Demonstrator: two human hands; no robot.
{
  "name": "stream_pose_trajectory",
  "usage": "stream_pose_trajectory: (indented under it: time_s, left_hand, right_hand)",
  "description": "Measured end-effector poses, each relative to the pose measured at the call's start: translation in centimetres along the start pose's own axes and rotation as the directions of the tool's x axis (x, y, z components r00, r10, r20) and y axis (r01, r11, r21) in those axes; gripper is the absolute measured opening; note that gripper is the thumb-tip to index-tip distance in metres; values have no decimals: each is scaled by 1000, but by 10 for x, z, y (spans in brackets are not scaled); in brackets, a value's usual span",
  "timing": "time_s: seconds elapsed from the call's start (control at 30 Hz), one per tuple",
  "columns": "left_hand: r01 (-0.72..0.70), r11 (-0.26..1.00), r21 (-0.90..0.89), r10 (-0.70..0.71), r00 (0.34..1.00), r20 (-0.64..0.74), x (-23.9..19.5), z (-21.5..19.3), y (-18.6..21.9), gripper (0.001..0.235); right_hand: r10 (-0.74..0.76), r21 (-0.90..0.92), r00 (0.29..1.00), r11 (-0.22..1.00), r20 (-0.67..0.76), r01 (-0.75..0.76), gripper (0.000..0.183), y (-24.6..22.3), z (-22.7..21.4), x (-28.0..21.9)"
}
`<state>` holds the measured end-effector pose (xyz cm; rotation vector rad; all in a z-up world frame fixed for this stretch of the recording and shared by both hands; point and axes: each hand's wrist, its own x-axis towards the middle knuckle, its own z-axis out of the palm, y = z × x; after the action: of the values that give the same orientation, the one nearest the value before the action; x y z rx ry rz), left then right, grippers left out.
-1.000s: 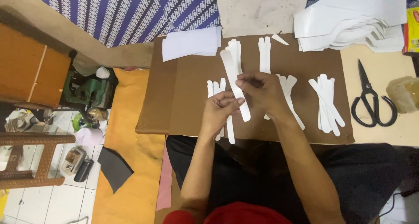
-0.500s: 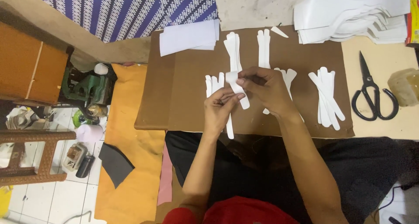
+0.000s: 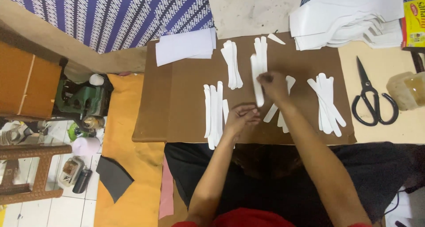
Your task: The person repeatedly picks up white fabric strips from a table, folds each strip in half lengthwise, and places it back into a growing pile. The person continues this folding and stacking process for the duration of the clip.
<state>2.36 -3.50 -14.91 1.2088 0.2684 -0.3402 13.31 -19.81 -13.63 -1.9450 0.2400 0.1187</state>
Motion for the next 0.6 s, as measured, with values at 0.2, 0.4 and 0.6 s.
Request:
stream_pose_trajectory:
  time_s: [0.2,0.4,0.6]
  left_hand:
    - [59,732,679,168,950,-264,-36,21,52,27]
    - [72,574,816,286,916,-283,-48,-5,35,17]
    - [-92,694,715,307,935,-178,-32,25,22,21]
  right_hand:
    - [-122,76,985,988,-125,132,22,19,0,89]
    - [-190,-139,958,977,-213,163,22,31,17,97]
    - [247,-148,956,951,-159,-270,70,-108,-79,-68]
